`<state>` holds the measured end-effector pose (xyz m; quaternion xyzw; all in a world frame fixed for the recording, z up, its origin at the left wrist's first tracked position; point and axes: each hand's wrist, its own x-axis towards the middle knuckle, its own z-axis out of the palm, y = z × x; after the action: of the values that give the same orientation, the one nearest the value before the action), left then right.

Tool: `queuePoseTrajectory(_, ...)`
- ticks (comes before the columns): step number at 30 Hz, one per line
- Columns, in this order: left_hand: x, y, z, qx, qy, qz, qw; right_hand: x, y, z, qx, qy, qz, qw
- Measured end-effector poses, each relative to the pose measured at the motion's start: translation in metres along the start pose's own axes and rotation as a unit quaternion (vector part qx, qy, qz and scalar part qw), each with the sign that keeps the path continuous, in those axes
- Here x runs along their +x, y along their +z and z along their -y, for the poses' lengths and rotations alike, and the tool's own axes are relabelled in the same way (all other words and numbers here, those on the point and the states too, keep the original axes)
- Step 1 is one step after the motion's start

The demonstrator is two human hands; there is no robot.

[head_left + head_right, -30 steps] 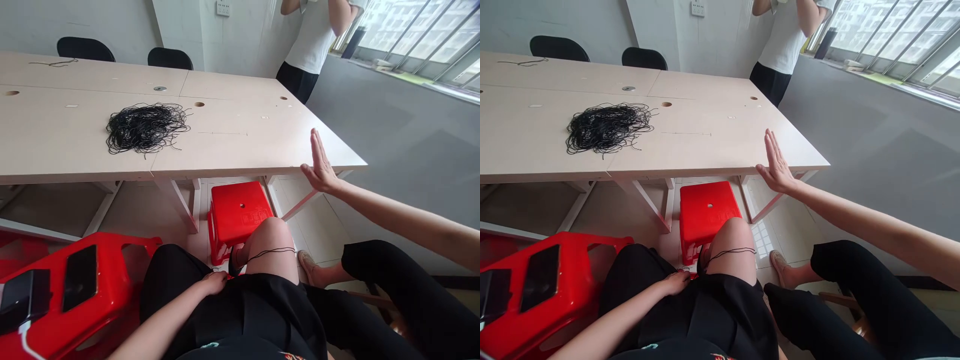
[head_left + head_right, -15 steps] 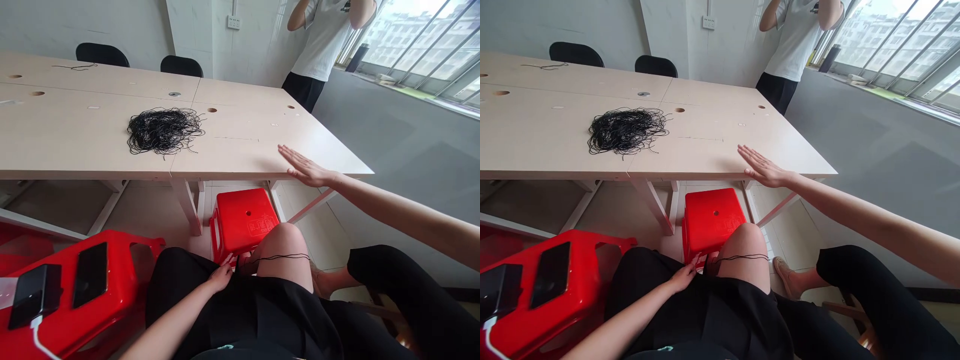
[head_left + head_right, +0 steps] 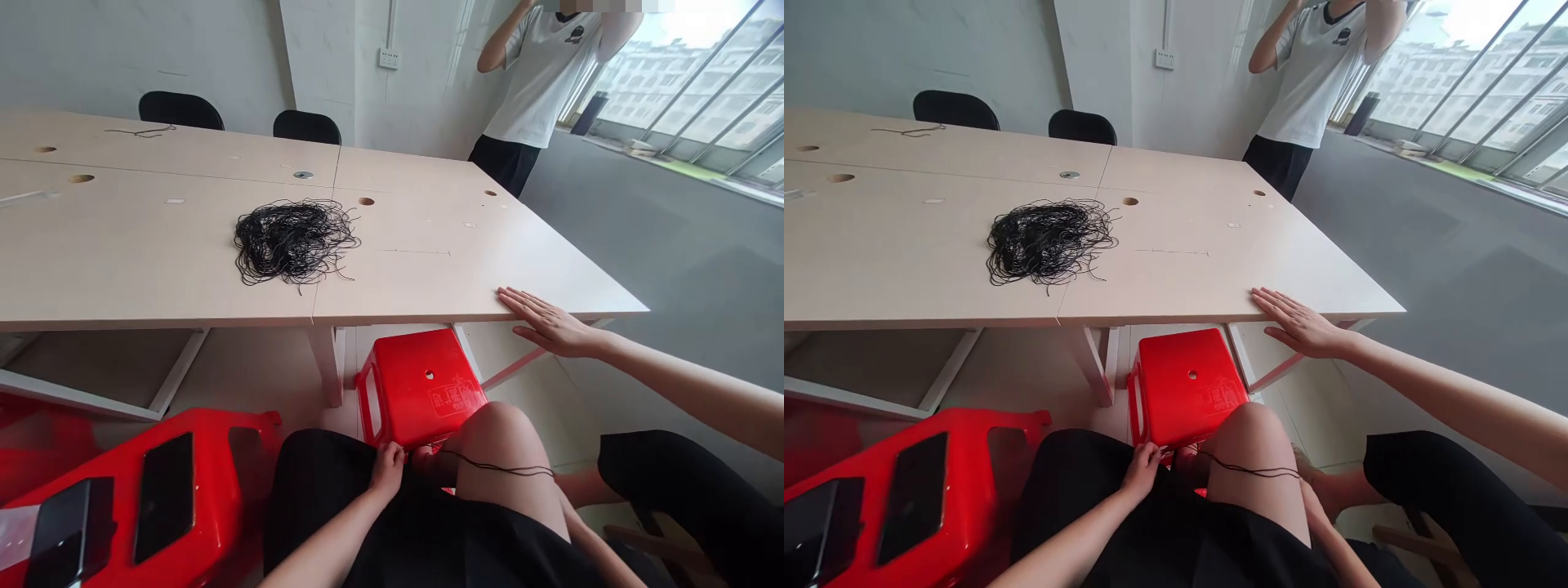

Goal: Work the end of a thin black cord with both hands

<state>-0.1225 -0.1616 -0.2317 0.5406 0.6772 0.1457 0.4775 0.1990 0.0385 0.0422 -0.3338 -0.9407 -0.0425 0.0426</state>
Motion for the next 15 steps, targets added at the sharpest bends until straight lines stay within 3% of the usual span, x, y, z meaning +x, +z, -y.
queuePoseTrajectory(5, -0.003, -0.008, -0.007, -0.019, 0.024, -0.048, 0.998, -0.012, 0.003, -0.006, -0.008, 0.009, 0.002, 1.000)
queuePoseTrajectory(11, 0.000, 0.004, -0.019, -0.023, 0.024, -0.092, 0.995, -0.011, 0.008, -0.009, -0.017, -0.002, -0.019, 1.000)
queuePoseTrajectory(15, -0.001, 0.008, -0.030, -0.001, 0.008, -0.088, 0.996, -0.011, 0.007, -0.011, -0.020, -0.008, -0.032, 0.999)
